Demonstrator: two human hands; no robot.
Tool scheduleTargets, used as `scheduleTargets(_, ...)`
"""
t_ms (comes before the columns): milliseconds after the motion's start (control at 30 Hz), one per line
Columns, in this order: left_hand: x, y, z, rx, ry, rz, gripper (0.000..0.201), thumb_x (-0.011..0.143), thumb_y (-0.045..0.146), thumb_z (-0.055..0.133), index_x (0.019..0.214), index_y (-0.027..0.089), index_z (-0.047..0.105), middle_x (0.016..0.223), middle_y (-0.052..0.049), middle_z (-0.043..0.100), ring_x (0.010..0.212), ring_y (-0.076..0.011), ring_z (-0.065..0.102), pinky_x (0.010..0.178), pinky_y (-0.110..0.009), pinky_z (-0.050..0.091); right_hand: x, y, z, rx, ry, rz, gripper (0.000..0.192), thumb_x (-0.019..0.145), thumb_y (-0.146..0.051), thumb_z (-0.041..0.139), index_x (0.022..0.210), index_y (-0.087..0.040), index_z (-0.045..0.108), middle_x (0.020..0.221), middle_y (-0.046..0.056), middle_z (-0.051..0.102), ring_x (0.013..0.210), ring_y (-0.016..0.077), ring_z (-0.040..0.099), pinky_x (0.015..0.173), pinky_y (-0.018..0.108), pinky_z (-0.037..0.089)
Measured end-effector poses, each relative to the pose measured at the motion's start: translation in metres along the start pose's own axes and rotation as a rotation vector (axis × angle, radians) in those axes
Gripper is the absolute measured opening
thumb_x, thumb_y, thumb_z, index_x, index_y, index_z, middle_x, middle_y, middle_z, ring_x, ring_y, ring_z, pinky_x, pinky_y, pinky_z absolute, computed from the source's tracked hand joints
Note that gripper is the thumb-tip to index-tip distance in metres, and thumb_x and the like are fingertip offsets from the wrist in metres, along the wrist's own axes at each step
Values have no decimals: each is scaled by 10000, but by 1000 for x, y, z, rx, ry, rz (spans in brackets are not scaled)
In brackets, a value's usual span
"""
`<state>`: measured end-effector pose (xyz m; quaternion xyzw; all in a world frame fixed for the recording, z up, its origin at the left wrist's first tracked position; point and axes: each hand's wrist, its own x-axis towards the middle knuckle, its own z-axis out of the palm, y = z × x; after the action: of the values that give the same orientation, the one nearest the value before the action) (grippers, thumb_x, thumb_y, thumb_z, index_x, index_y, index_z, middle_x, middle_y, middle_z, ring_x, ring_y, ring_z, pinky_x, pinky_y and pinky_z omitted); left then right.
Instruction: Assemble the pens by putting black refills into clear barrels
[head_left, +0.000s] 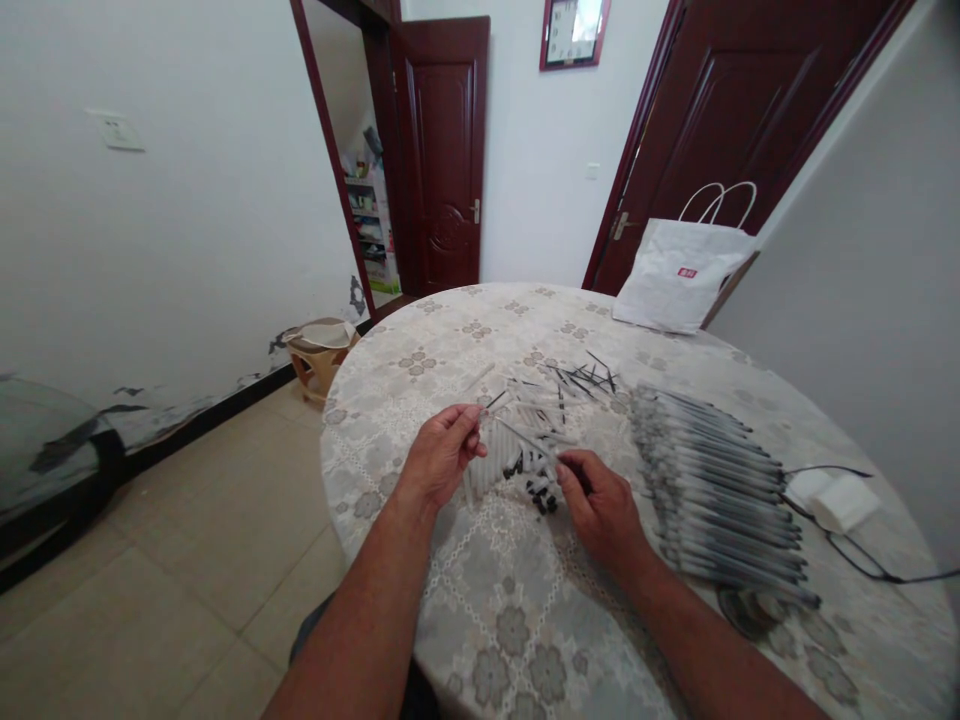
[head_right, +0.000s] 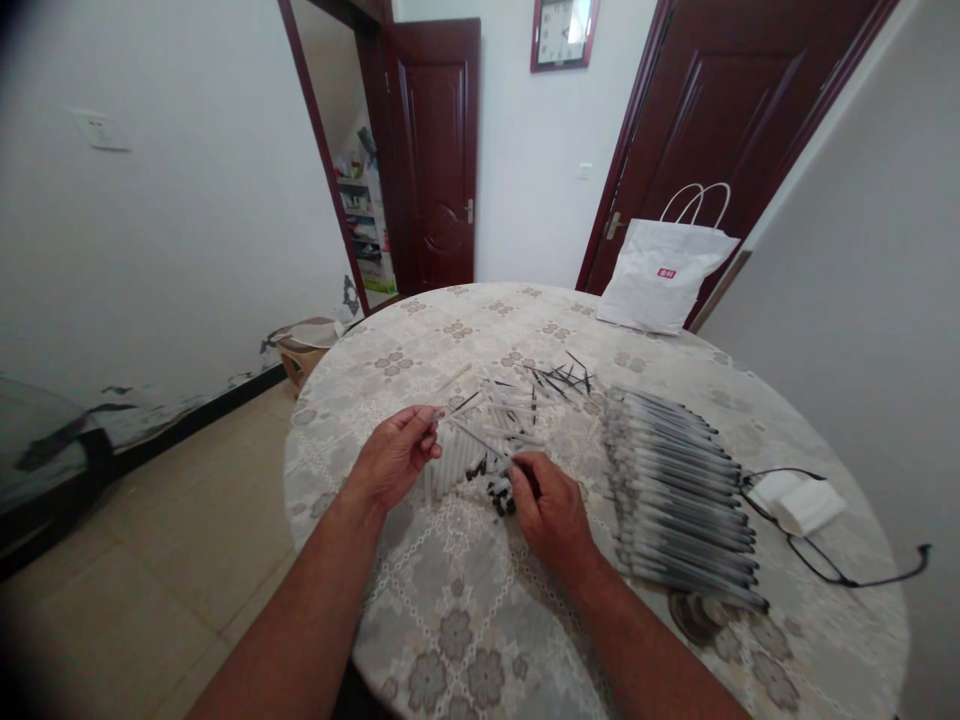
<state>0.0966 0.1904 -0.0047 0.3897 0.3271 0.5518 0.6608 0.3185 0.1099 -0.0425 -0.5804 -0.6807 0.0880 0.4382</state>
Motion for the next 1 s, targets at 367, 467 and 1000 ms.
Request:
scheduleTargets(367,0,0,-3,103,41,-9,376,704,477,855,804,144,712,605,46,460,567,-83,433,573,-225,500,1,0,-2,-3,12,-30,208,986,-341,518,1050,-216,670,936,58,745,826,208,697,780,306,531)
scheduleTargets(467,0,1,-3,108,53,-5,365,706,471,853,803,148,714,614,46,466,563,-80,429,572,-225,500,0,0,-3,-3,22,-33,210,991,-343,511,1058,-218,665,943,59,742,845,211,697,792,308,530)
scheduleTargets(1000,0,-11,2,49,18,12,387,823,433,770,1067,131,765,1048,-129,724,821,-155,657,760,-315,591,0,-9,1,-71,-8,-197,182,992,-254,515,1100,-191,648,929,69,710,847,203,686,789,306,530)
